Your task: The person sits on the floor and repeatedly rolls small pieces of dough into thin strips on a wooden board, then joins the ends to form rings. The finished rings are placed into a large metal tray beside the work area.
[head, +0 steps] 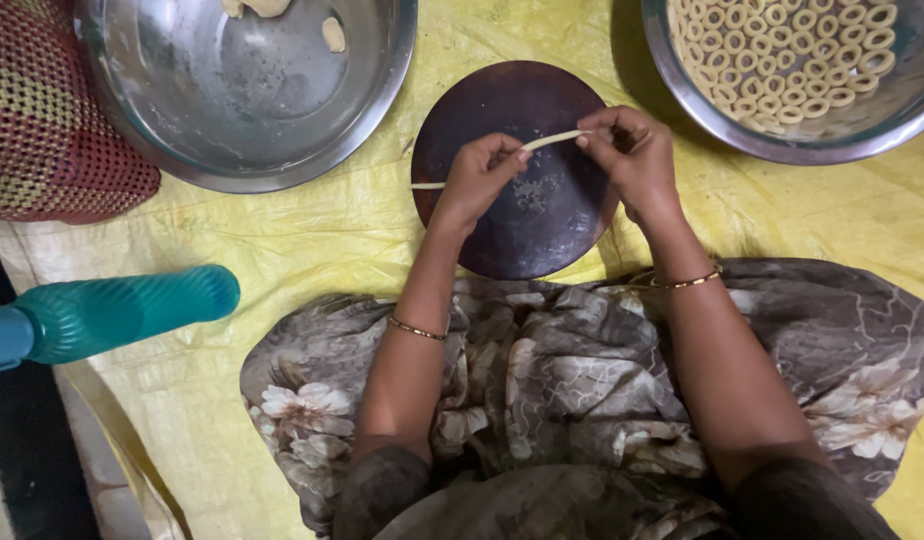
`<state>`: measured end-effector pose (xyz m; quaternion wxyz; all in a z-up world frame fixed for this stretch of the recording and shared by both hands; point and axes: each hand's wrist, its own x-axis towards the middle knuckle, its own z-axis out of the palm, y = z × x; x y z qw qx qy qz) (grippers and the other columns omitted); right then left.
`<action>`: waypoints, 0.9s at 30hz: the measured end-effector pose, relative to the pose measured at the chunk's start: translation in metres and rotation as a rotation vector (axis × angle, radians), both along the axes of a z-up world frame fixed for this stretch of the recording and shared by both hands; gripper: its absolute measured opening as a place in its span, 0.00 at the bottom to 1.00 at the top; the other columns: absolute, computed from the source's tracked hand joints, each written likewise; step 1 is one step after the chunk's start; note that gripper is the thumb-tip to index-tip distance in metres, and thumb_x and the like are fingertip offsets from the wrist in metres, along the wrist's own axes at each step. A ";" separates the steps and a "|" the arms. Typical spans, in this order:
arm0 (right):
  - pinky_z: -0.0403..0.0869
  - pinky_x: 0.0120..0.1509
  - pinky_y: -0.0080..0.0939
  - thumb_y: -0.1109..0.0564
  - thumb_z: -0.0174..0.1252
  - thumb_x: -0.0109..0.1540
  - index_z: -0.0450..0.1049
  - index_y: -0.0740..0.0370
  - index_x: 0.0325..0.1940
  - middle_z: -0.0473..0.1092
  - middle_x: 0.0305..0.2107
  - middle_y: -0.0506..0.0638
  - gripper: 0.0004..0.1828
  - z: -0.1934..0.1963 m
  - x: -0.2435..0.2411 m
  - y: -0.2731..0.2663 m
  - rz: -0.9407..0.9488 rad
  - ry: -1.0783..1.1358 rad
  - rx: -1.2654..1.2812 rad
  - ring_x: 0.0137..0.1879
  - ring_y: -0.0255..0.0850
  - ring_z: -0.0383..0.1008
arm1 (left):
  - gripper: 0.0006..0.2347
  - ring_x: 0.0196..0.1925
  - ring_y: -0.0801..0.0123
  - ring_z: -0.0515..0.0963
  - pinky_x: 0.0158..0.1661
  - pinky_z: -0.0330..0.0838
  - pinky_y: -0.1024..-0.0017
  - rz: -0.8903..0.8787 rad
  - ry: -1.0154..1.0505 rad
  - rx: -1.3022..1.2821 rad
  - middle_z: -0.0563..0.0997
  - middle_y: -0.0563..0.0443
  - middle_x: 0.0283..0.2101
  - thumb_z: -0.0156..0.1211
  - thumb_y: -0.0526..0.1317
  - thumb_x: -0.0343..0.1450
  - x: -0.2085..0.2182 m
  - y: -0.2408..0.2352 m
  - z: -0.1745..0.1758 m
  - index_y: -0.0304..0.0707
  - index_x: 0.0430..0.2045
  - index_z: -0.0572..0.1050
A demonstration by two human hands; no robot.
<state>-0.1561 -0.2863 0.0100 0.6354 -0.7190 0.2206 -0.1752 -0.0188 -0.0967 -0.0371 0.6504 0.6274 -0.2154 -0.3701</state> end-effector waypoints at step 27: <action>0.74 0.47 0.40 0.69 0.66 0.62 0.79 0.68 0.42 0.75 0.37 0.54 0.05 0.056 0.010 0.052 0.064 -0.151 -0.479 0.43 0.43 0.78 | 0.05 0.44 0.74 0.81 0.50 0.76 0.74 0.035 0.180 -0.233 0.83 0.50 0.40 0.61 0.33 0.76 0.002 -0.002 0.015 0.28 0.41 0.79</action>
